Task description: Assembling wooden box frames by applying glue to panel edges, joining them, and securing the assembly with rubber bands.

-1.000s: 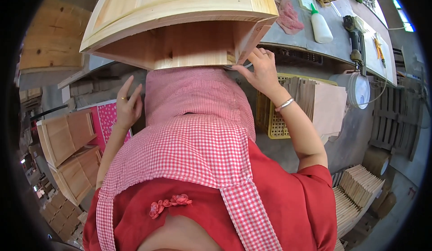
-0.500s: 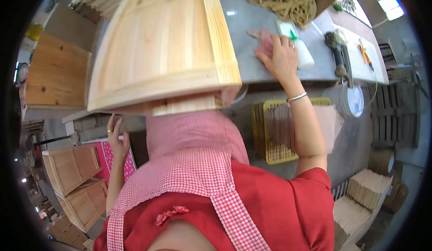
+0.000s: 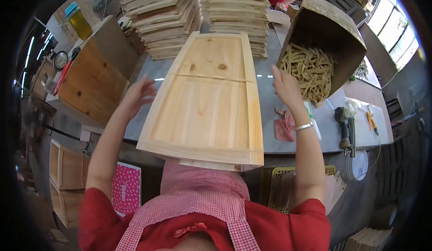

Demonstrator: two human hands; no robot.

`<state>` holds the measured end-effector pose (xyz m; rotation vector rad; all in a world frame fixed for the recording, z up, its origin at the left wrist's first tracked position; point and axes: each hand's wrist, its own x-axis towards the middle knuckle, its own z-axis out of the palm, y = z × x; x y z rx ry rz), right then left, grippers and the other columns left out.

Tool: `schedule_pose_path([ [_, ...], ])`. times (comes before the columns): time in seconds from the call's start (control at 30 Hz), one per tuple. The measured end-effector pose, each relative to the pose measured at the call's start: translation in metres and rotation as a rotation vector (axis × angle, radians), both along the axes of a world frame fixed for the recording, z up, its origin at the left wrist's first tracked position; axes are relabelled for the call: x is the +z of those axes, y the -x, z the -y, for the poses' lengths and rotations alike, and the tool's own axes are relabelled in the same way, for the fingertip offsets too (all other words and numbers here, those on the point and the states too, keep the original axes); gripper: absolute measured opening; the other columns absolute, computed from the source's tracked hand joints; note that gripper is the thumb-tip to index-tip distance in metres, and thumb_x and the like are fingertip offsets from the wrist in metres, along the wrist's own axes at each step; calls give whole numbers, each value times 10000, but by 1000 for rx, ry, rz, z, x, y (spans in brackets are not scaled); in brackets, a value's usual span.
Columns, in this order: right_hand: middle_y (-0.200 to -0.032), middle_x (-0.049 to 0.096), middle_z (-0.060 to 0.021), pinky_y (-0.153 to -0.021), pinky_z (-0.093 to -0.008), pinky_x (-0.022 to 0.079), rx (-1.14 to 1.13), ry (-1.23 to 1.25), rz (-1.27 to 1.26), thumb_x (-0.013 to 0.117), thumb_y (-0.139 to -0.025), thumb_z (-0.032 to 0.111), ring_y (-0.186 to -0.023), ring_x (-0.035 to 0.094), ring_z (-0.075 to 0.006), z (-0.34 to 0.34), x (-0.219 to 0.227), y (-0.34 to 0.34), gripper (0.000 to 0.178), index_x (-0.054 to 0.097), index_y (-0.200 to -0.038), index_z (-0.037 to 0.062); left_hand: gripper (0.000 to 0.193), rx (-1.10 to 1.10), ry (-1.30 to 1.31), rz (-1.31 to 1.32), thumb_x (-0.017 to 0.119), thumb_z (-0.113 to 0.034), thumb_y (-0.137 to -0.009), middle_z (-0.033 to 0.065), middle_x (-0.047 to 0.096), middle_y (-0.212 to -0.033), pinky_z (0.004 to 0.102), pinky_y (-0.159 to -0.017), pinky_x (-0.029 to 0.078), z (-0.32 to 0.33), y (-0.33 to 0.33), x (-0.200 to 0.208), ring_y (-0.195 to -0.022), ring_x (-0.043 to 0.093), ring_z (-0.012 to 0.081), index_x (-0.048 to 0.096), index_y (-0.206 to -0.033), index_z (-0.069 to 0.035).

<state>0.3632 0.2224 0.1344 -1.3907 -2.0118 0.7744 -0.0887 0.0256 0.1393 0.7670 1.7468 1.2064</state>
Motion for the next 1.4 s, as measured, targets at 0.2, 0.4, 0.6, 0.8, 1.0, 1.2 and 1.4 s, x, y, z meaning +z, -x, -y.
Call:
schedule_pose_path([
  [0.2,-835,702,-226,-735,-402,545,207,-263,78,374,-1032,568,-705,709,-306,-14,27,83,723,705,-1014,-75,659,-255,7,-196,541,-554,-971,140,716,-1115,392,-852,517,-111,-59,17,-977,692,236,667,-1186,56],
  [0.4,-765,704,-190,-482,-336,546,156,218,87,481,-947,659,-581,695,-261,-18,53,78,777,713,-931,-83,684,-248,158,-596,563,-535,-918,265,712,-1113,431,-897,525,-104,-70,33,-1017,716,355,694,-1109,108],
  [0.6,-696,681,-211,-528,-374,537,192,95,159,616,-859,624,-590,688,-257,-19,40,92,759,691,-787,-128,538,-242,127,-497,655,-418,-905,169,737,-1030,384,-758,561,-98,-77,42,-903,727,259,714,-1094,83],
  [0.8,-703,656,-122,-631,-384,484,158,-239,20,664,-937,382,-686,583,-160,41,86,72,502,677,-863,-114,635,-55,-202,-628,652,-490,-847,330,696,-1022,456,-877,540,-18,-88,85,-1001,695,429,701,-1037,114],
  [1.0,-908,638,-59,-714,-278,460,195,-644,-277,522,-1071,301,-781,523,-111,99,165,77,381,624,-1158,-56,599,134,-653,-802,654,-508,-873,319,668,-842,493,-772,540,22,-86,155,-864,675,475,686,-837,89],
  [1.2,-1106,668,-276,-829,-436,535,35,-1060,-222,526,-1048,331,-964,671,-376,124,72,112,518,503,-1317,-111,477,498,-1014,-827,713,-439,-879,232,636,-896,496,-697,522,28,-92,64,-799,645,437,656,-994,20],
  [1.4,-1217,607,-331,-821,-476,546,12,-780,-275,496,-1049,374,-1034,652,-430,108,16,113,613,417,-1400,-123,476,506,-992,-788,732,-413,-871,192,610,-861,460,-653,508,16,-94,-6,-757,627,407,657,-1023,32],
])
